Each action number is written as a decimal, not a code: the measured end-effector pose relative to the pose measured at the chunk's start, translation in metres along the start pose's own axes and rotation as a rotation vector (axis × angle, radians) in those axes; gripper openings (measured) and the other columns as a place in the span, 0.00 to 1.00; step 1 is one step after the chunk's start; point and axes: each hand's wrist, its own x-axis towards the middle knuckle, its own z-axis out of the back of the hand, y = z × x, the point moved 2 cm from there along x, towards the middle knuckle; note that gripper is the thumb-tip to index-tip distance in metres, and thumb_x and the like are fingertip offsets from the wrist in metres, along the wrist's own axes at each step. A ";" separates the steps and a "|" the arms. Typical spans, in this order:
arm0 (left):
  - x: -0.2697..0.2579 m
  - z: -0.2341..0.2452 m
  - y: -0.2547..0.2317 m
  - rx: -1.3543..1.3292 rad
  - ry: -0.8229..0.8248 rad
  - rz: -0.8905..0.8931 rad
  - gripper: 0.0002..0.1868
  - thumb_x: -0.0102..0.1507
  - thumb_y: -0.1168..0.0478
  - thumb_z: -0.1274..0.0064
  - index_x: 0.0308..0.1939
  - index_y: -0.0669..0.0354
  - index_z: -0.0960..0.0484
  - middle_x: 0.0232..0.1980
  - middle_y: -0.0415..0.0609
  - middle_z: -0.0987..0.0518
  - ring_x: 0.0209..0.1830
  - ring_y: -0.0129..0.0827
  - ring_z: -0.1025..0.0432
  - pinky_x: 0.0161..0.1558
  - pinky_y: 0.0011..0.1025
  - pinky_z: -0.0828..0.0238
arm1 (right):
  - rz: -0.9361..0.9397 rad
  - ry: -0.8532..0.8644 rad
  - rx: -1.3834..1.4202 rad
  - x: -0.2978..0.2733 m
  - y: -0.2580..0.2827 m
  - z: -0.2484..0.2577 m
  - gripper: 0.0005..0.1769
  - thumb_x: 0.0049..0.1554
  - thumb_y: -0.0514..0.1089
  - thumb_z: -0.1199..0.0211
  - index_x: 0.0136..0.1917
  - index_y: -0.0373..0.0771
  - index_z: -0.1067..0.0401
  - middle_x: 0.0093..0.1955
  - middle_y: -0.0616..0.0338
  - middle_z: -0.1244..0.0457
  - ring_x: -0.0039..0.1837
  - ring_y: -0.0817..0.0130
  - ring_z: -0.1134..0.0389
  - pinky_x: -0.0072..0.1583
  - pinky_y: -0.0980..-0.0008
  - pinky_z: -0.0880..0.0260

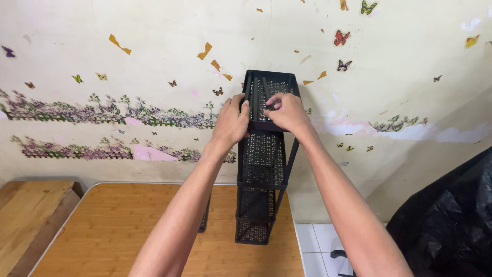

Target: The person assembles a black perforated metal storage shelf by inserting vertical poles into the shelf trays and securing them. They repeatedly adjust the top tray and poles to ensure alignment and stability.

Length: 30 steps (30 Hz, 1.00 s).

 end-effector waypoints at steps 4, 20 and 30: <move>0.007 0.002 0.013 -0.011 0.028 -0.036 0.28 0.70 0.49 0.63 0.69 0.61 0.31 0.67 0.62 0.29 0.66 0.54 0.33 0.66 0.44 0.38 | -0.064 -0.073 0.036 0.006 -0.001 -0.005 0.19 0.45 0.46 0.24 0.49 0.37 0.20 0.41 0.51 0.30 0.44 0.60 0.26 0.49 0.64 0.26; 0.027 0.003 0.012 0.043 0.242 0.062 0.32 0.71 0.44 0.67 0.74 0.58 0.39 0.73 0.60 0.38 0.70 0.54 0.38 0.69 0.47 0.43 | -0.201 -0.095 1.061 0.007 -0.015 0.025 0.14 0.61 0.37 0.36 0.58 0.25 0.24 0.50 0.54 0.30 0.48 0.72 0.29 0.54 0.74 0.25; 0.012 0.006 -0.016 -0.470 -0.170 -0.128 0.34 0.73 0.56 0.56 0.79 0.63 0.52 0.63 0.60 0.29 0.60 0.46 0.31 0.59 0.41 0.30 | -0.193 -0.206 1.162 -0.064 -0.011 0.045 0.19 0.59 0.35 0.36 0.63 0.26 0.28 0.60 0.50 0.32 0.60 0.67 0.28 0.65 0.68 0.28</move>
